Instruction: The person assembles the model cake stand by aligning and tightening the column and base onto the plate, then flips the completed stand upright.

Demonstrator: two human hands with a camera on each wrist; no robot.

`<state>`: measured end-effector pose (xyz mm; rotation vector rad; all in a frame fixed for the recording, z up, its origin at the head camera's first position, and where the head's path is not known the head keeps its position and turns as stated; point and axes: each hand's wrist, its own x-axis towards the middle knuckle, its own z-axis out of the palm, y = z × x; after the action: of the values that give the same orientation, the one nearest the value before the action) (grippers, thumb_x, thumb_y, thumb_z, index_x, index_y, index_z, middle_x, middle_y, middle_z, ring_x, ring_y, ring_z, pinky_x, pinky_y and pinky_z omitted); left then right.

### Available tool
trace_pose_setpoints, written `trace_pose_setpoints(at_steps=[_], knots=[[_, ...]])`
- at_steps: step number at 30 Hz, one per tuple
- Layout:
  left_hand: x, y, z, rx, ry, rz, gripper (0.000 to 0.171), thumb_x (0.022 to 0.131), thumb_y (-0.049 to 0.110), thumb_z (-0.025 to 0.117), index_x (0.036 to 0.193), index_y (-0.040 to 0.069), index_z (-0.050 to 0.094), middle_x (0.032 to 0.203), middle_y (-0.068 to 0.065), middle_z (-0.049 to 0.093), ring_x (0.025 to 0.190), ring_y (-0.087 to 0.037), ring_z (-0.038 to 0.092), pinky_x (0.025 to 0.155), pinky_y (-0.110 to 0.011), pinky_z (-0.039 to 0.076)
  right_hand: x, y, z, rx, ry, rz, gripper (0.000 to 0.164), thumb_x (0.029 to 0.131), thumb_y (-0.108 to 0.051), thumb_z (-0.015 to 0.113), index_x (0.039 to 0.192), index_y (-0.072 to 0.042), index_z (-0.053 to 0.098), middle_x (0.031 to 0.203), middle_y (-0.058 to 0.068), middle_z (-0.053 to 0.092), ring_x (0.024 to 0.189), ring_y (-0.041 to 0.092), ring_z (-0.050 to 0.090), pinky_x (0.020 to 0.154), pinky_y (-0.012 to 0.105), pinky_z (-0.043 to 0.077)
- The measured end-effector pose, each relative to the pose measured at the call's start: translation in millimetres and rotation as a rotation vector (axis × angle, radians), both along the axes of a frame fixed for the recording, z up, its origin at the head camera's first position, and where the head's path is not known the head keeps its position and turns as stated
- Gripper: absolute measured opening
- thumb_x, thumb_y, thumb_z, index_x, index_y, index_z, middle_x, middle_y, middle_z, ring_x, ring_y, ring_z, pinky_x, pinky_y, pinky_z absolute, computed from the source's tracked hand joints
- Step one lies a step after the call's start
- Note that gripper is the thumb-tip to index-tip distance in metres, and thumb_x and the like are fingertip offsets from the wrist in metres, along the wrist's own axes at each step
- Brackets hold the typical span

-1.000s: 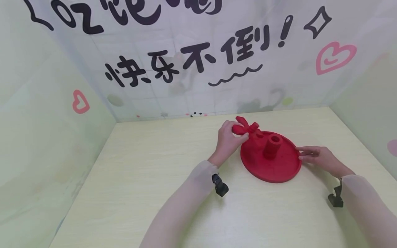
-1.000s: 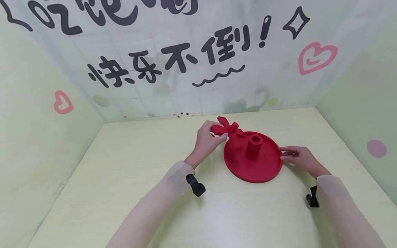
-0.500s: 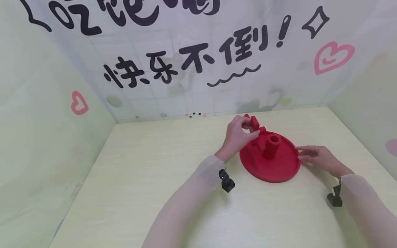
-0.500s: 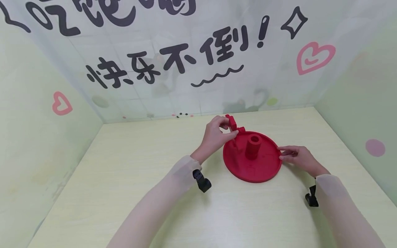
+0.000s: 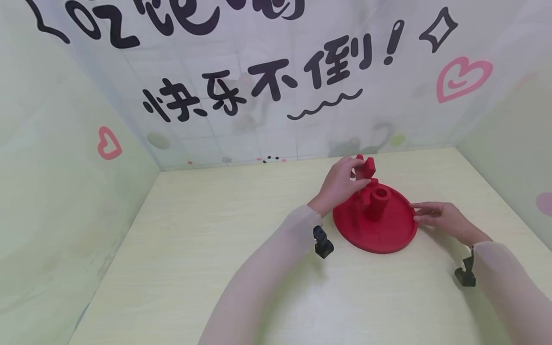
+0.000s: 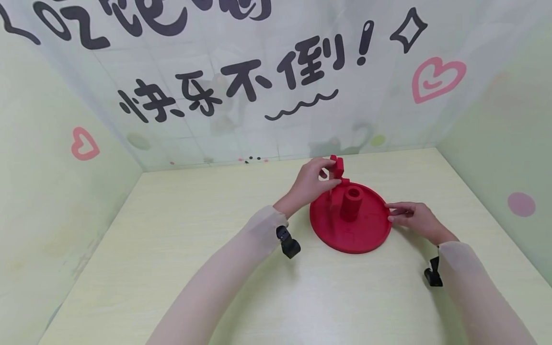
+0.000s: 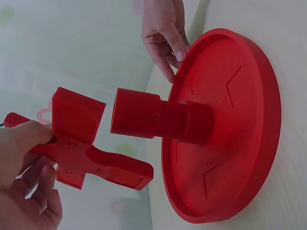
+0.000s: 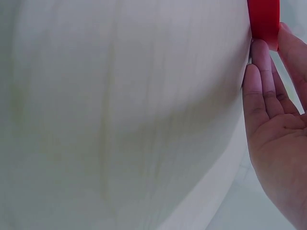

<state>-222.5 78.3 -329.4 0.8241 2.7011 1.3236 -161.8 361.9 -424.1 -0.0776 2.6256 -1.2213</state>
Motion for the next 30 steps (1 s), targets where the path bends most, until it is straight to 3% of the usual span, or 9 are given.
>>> trace_pose_setpoints(at_steps=[9,16,23,30], knots=[[-5.6,15,6.5,-0.163,0.019,-0.120,0.042,0.084,0.015,0.068,0.124,0.009,0.057,0.102,0.000,0.054,0.088,-0.006,0.049,0.067,-0.009,0.042,0.5,1,0.8,-0.001,0.004,0.006,0.060,0.086,-0.032,0.063,0.132,0.002,0.044,0.116,0.022,0.057,0.103,0.035,0.055,0.071,0.028,0.049],[-6.9,29,6.8,-0.289,0.039,-0.137,0.044,0.086,0.018,0.065,0.128,0.014,0.055,0.105,0.001,0.052,0.089,-0.005,0.046,0.065,-0.009,0.042,0.7,0,0.2,-0.007,-0.009,-0.005,0.061,0.087,-0.034,0.062,0.133,0.001,0.043,0.118,0.023,0.056,0.106,0.038,0.052,0.073,0.029,0.049],[-4.8,37,8.6,-0.317,-0.016,-0.143,0.045,0.086,0.017,0.064,0.130,0.017,0.053,0.106,0.001,0.050,0.090,-0.004,0.045,0.063,-0.010,0.044,0.5,0,0.9,-0.008,0.001,0.002,0.061,0.087,-0.033,0.063,0.133,0.002,0.044,0.117,0.023,0.057,0.105,0.037,0.054,0.072,0.028,0.049],[-4.1,41,11.2,-0.405,0.009,-0.135,0.046,0.087,0.021,0.063,0.132,0.023,0.052,0.109,0.004,0.049,0.096,-0.004,0.040,0.063,-0.011,0.043,-0.2,1,-0.9,-0.010,0.002,0.000,0.060,0.086,-0.033,0.063,0.132,0.001,0.045,0.117,0.022,0.057,0.104,0.036,0.055,0.073,0.026,0.049]])
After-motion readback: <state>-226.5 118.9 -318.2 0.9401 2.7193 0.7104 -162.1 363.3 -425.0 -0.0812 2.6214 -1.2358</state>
